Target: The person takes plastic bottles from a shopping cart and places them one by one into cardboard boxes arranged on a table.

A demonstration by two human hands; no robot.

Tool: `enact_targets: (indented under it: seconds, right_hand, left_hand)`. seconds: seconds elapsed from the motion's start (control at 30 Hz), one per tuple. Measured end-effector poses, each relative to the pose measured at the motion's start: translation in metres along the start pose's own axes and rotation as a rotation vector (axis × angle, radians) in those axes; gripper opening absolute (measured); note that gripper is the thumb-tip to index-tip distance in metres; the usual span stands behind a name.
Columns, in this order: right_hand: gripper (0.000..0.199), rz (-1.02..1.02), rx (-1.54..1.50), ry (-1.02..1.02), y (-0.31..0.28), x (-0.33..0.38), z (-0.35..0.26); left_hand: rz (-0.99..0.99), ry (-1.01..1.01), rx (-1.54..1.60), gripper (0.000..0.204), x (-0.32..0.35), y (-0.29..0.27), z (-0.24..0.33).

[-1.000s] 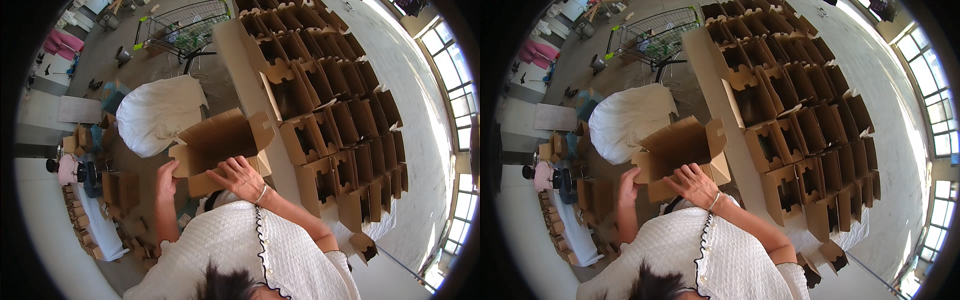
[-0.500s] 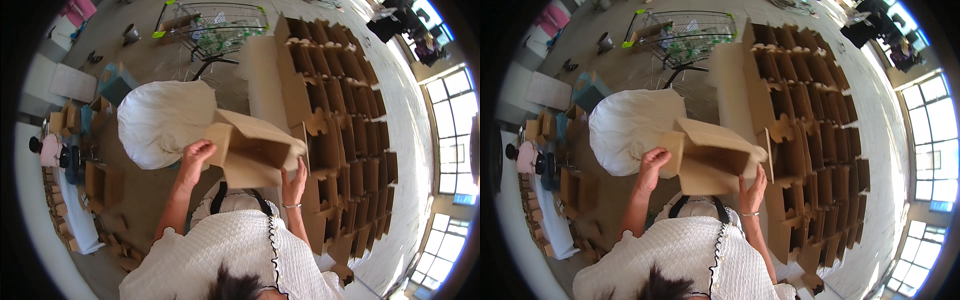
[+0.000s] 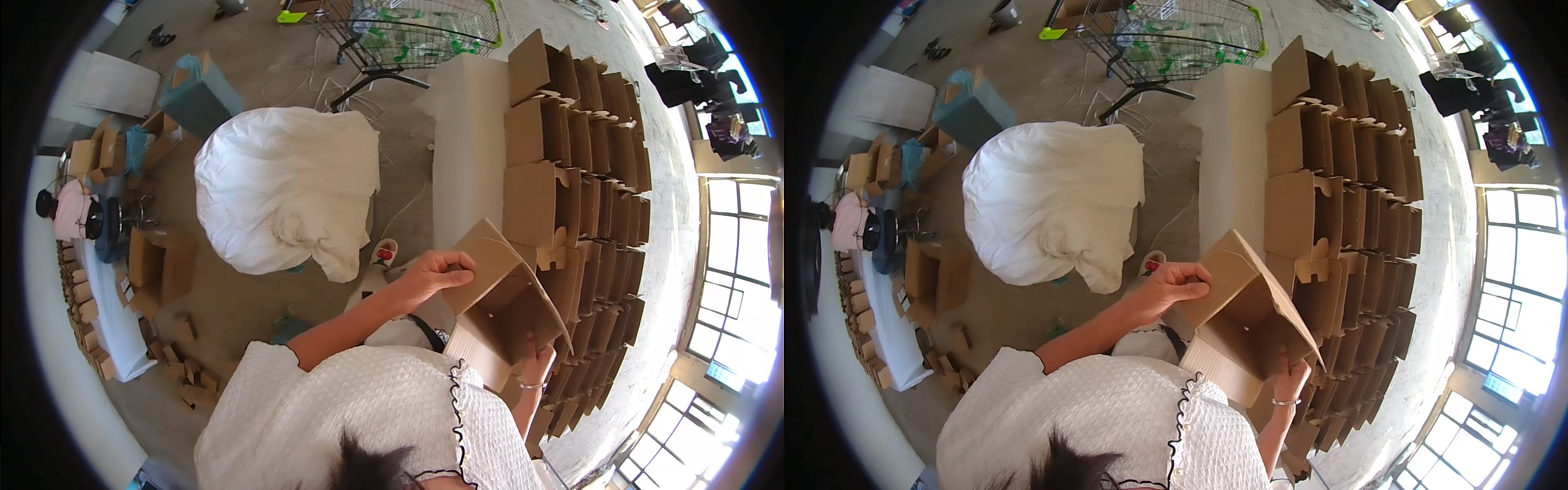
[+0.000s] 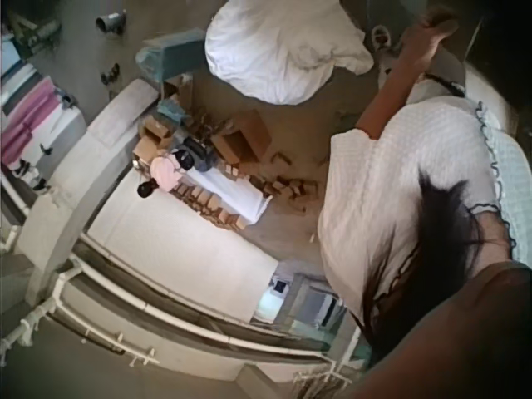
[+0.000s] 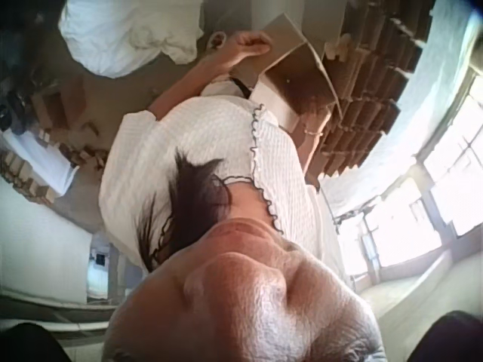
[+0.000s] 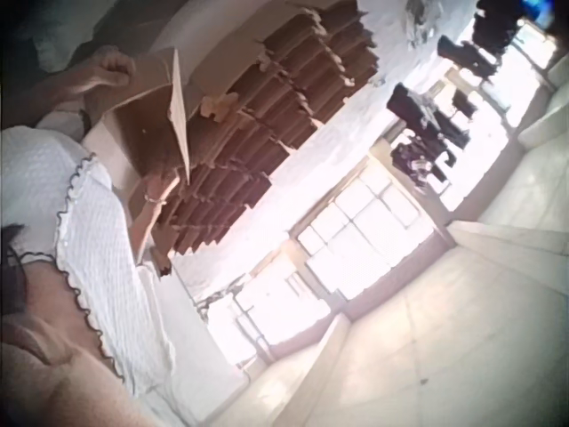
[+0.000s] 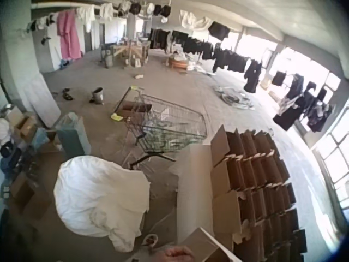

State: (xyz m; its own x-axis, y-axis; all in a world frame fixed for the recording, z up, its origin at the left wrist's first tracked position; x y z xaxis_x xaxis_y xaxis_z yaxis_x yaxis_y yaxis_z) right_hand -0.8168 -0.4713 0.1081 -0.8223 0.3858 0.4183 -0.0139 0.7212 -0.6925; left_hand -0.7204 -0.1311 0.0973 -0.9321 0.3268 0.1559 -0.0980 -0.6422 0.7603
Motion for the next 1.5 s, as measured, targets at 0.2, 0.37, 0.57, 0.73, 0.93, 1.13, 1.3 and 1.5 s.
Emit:
enact_targets:
  seconds: [0.2,0.37,0.57,0.73,0.93,1.13,1.3,1.5]
  right_hand:
    - [0.014,0.015,-0.015,-0.01,0.054,-0.051,-0.008]
    - [0.035,0.115,0.145,0.008,0.092,-0.087,-0.036]
    - [0.035,0.009,-0.198,-0.006,0.099,-0.112,-0.068]
    - [0.016,-0.384,-1.012,0.374,0.122,-0.127,-0.077]
    - [0.022,-0.414,-0.929,0.334,0.127,-0.174,-0.101]
    - [0.024,-0.332,-0.863,0.192,0.143,-0.247,-0.179]
    - [0.023,-0.254,-0.8,0.223,0.179,-0.332,-0.279]
    - [0.015,-0.038,-0.908,0.422,0.219,-0.392,-0.369]
  left_hand:
    - [0.414,0.165,0.138,0.029,-0.018,-0.019,0.025]
    - [0.559,0.273,0.128,0.03,-0.026,-0.056,0.045]
    - [0.838,0.081,0.316,0.017,-0.046,-0.108,0.013]
    - [0.848,0.007,0.307,0.02,-0.076,-0.081,-0.021]
    - [0.909,-0.185,0.247,0.027,-0.14,-0.073,-0.011]
    - [0.832,-0.238,0.251,0.026,-0.248,-0.108,0.029]
    - [0.68,-0.239,0.26,0.022,-0.359,-0.136,0.107]
    - [0.78,-0.132,0.178,0.015,-0.508,-0.265,0.201]
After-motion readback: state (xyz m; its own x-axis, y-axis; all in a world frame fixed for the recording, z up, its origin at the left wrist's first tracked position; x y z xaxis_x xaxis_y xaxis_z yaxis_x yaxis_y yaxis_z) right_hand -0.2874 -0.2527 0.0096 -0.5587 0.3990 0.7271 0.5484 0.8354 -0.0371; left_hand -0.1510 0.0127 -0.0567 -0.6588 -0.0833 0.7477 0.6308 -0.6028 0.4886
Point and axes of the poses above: each hand's wrist, its own x-axis away from the middle knuckle, its own y-axis out of the palm, z = x × y, the point moved 1 cm from there along -x, towards the middle knuckle, and after that the axes turned 12 degrees about y, right-handed, at the moved point
